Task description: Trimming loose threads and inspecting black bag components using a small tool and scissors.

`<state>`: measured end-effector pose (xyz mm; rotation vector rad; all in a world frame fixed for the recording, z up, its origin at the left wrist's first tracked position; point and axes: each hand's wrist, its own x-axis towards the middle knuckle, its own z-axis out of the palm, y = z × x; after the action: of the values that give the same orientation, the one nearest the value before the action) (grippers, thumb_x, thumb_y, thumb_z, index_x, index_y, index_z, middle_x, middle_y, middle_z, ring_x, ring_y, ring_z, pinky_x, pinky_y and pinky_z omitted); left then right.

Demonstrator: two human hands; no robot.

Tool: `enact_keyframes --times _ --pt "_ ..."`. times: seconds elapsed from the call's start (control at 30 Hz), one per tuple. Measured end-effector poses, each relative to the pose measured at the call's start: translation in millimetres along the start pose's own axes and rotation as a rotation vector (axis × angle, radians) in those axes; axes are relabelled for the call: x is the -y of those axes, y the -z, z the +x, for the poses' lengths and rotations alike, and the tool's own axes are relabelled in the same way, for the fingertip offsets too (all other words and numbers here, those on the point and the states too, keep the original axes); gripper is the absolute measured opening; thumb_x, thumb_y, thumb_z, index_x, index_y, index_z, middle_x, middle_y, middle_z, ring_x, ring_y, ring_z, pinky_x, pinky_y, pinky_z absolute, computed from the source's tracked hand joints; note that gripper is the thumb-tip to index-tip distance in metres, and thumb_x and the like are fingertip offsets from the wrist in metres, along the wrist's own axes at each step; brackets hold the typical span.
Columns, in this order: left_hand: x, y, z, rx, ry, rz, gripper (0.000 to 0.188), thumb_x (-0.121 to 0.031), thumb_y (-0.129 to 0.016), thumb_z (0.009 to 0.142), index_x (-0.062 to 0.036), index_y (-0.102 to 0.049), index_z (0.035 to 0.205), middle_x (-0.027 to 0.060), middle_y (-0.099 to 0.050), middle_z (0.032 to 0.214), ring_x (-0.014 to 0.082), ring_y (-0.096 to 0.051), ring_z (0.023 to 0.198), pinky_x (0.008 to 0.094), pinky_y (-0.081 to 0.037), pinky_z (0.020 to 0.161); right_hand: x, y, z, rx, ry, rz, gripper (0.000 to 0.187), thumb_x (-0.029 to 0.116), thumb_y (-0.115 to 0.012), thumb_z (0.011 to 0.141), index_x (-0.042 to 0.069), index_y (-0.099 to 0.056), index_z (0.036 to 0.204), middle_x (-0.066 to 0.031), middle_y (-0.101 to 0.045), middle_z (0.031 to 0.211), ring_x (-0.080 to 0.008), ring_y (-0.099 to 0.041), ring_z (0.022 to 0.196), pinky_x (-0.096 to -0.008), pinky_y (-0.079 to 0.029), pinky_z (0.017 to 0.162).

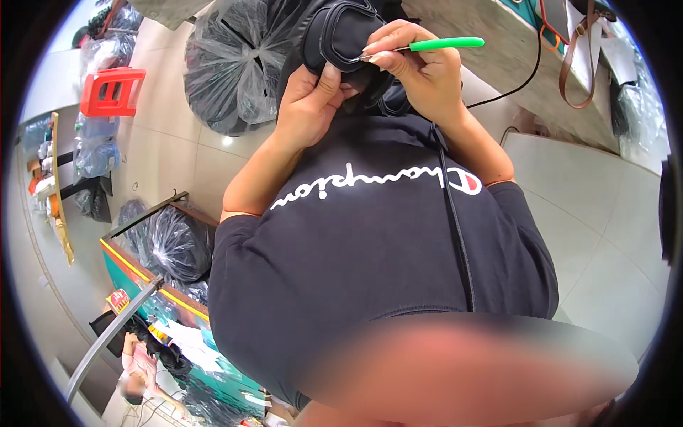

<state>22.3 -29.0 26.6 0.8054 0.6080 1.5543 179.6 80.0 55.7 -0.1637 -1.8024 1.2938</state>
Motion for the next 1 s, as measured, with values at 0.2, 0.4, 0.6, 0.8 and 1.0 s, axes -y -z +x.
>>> enact_keyframes --times 0.2,0.4,0.6,0.8,1.0 --pt "0 0 -2 -0.035 -0.001 0.018 0.03 -0.017 -0.042 0.104 -0.0031 -0.051 0.129 0.0078 -0.059 0.125 0.016 -0.058 0.111 0.0337 -0.048 0.094 2 -4 1 -0.024 -0.028 -0.023 0.009 -0.001 -0.068 0.086 -0.005 -0.064 0.093 -0.0121 -0.064 0.094 -0.014 -0.062 0.08 -0.0223 -0.05 0.071" --pt "6 20 -4 -0.003 0.09 -0.063 0.03 -0.017 -0.044 0.103 -0.0037 -0.052 0.129 0.0073 -0.06 0.124 0.0153 -0.059 0.11 0.0324 -0.049 0.092 -2 4 12 -0.029 0.658 -0.707 0.018 0.0 -0.074 0.074 0.002 -0.069 0.091 -0.0124 -0.071 0.093 -0.0216 -0.068 0.076 -0.0268 -0.055 0.064" --pt "-4 36 -10 0.162 0.1 -0.177 0.035 -0.013 -0.041 0.103 -0.0033 -0.047 0.136 0.0137 -0.056 0.132 0.0265 -0.058 0.117 0.0424 -0.046 0.1 -5 73 40 -0.358 0.564 -0.731 0.013 0.001 -0.052 0.096 -0.002 -0.062 0.104 -0.0162 -0.068 0.1 -0.0163 -0.068 0.08 -0.0298 -0.056 0.07" --pt "-17 81 -17 0.102 0.032 -0.421 0.045 -0.023 -0.044 0.101 -0.0016 -0.042 0.14 0.0161 -0.049 0.14 0.0327 -0.052 0.126 0.0463 -0.042 0.106 -20 204 44 -0.793 0.479 -1.174 0.017 0.012 -0.058 0.097 -0.002 -0.066 0.093 -0.0093 -0.068 0.08 -0.0111 -0.061 0.063 -0.0246 -0.05 0.058" --pt "-16 114 -24 -0.11 0.044 -0.409 0.048 -0.022 -0.046 0.099 -0.0002 -0.04 0.141 0.0147 -0.048 0.142 0.0306 -0.048 0.129 0.0442 -0.039 0.11 2 277 32 -0.956 0.423 -1.225 0.028 0.018 -0.052 0.098 -0.004 -0.068 0.09 -0.0139 -0.069 0.084 -0.0205 -0.065 0.062 -0.0331 -0.053 0.056"
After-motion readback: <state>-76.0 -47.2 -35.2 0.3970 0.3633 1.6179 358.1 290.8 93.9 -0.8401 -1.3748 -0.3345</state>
